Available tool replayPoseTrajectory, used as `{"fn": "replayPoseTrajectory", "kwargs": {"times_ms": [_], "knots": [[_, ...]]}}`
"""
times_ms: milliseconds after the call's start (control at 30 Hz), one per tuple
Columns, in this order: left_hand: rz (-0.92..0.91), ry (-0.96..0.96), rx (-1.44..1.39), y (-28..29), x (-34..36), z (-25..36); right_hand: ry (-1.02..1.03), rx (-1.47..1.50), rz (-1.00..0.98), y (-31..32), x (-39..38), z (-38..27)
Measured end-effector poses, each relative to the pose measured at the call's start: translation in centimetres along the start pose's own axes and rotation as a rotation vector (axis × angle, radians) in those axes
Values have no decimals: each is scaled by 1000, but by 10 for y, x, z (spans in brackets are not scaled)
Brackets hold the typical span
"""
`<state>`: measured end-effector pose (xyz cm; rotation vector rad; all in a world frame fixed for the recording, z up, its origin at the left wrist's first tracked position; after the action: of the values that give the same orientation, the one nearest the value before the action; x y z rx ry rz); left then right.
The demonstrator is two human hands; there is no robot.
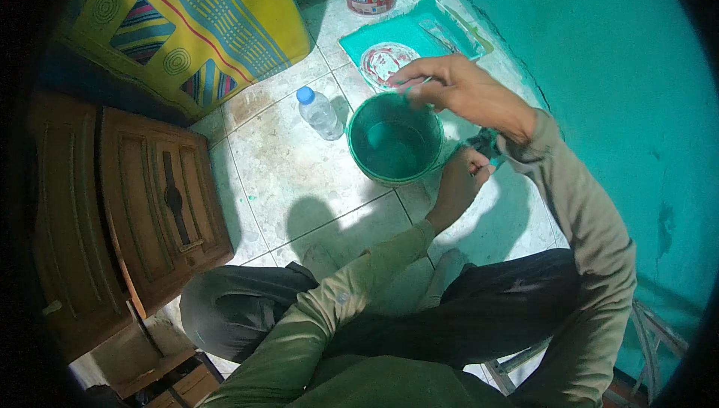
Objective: The person sits on the floor and handles a green paint bucket, a plastic water bottle, and a green cloth. They pour water from the bottle into the cloth and then squeeze the cloth into the paint bucket, repeating the process.
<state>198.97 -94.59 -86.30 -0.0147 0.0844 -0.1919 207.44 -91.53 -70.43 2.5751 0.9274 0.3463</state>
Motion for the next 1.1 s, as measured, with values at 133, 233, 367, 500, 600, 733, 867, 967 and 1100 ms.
{"fn": "replayPoseTrajectory", "kwargs": {"times_ms": [133, 233, 367, 500, 600, 733, 867, 967, 1100], "knots": [[-60, 8, -44, -9, -4, 0, -142, 435, -55, -33, 16, 13], [-90, 118, -60, -10, -4, -6, -159, 655, -52, -41, 16, 21], [-96, 160, -47, -3, -5, -7, -200, 812, -20, -46, 13, 20], [-147, 213, -93, -2, -7, -6, -176, 935, 44, -42, 8, 21], [-120, 189, -46, -1, -6, -4, -169, 971, 83, -40, 6, 24], [-93, 192, -19, -3, -5, -9, -151, 987, 100, -38, 5, 33], [-79, 199, -44, -4, -5, -18, -204, 945, 176, -39, 5, 38], [-75, 153, -45, -3, -1, -20, -235, 878, 179, -40, 7, 42], [-72, 121, -75, 0, -5, -15, -281, 680, 134, -34, 7, 53]]}}
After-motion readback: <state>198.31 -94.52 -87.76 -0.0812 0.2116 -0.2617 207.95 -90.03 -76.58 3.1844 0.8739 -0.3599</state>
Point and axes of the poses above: each hand's wrist, its own x-axis towards the middle knuckle, its own y-axis out of the back of the hand, z = x × y, the point moved 9 cm from there along x, towards the middle knuckle, and after that the axes turned 11 degrees about y, right-handed, at the moved point
